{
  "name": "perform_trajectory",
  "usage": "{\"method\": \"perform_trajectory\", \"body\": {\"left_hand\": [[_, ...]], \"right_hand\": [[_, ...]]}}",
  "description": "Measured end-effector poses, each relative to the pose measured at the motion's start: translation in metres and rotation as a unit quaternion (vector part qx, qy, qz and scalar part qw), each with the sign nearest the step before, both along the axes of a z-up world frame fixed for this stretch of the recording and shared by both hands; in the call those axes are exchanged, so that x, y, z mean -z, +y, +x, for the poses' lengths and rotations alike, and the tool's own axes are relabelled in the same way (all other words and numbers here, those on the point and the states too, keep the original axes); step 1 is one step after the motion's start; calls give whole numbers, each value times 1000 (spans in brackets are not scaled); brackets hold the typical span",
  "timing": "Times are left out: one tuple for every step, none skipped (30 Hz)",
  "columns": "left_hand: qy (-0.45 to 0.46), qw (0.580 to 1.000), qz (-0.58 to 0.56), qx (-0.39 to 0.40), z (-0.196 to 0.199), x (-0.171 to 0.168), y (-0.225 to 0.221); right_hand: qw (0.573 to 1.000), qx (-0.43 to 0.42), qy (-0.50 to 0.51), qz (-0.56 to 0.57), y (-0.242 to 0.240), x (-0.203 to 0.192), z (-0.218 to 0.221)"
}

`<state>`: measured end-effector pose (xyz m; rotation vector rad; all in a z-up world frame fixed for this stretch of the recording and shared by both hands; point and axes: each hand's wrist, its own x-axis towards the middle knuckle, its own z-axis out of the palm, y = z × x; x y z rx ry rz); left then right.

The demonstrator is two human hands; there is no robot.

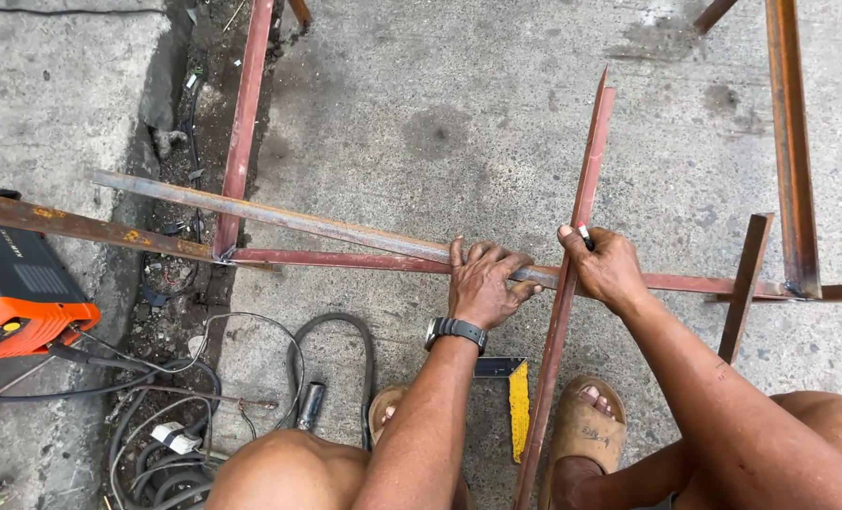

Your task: Marking lines on metal angle bars using a square and a pencil while assembling a metal frame.

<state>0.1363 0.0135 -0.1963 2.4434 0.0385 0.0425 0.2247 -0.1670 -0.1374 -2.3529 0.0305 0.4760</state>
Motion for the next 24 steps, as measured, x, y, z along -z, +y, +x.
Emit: {"method": "perform_trajectory", "body": {"left_hand": [[2,1000,0,0,0,2,0],[1,1000,1,-1,0,4,0],[0,1000,2,-1,0,5,0],[1,1000,1,-1,1,6,-1],[0,1000,2,-1,1,8,-1],[0,1000,4,-1,1,9,-2],[2,1000,3,-1,1,9,-2],[1,1000,2,2,1,9,-2],[0,1000,0,6,1,9,-1],[1,1000,0,6,1,8,-1],[-2,1000,1,7,0,7,-2],[-5,1000,2,8,0,6,-1],[-4,1000,2,7,0,5,-2],[-5,1000,5,5,0,3,-2],[-6,1000,9,3,-1,2,-2],[-6,1000,9,2,-1,4,-2],[-4,1000,7,4,-1,5,-2],[-3,1000,5,5,0,6,-2],[-3,1000,5,5,0,6,-2],[-10,1000,2,4,-1,5,-2],[-17,1000,0,2,-2,5,-3],[-16,1000,0,2,-2,6,-2],[-17,1000,1,4,-2,6,-2],[-18,1000,3,5,-1,6,-2]], "right_hand": [[1000,0,2,0,1,-3,-2],[1000,-3,4,-2,1,-6,-3],[1000,-6,7,-3,2,-9,-4],[1000,-6,8,-4,-3,2,-1],[1000,-3,5,4,-8,13,2],[1000,-1,3,12,-13,24,5],[1000,-1,4,11,-11,20,3],[1000,-2,5,3,-9,16,2],[1000,-3,5,-5,-7,12,1],[1000,-3,6,-5,-4,6,-1],[1000,-4,9,-8,-1,0,-3],[1000,-5,11,-11,2,-5,-6],[1000,-5,11,-11,1,-3,-5],[1000,-5,10,-11,0,-1,-4],[1000,-5,8,-11,-1,1,-3],[1000,-6,8,-10,-1,1,-4],[1000,-4,6,-8,0,2,-4],[1000,-1,4,-7,-1,2,-5],[1000,-1,4,-6,0,2,-4],[1000,-1,4,-9,0,1,-5],[1000,-1,4,-12,0,1,-5],[1000,-1,4,-12,0,0,-6],[1000,-2,3,-15,1,-1,-6],[1000,-3,2,-18,2,-2,-7]]}}
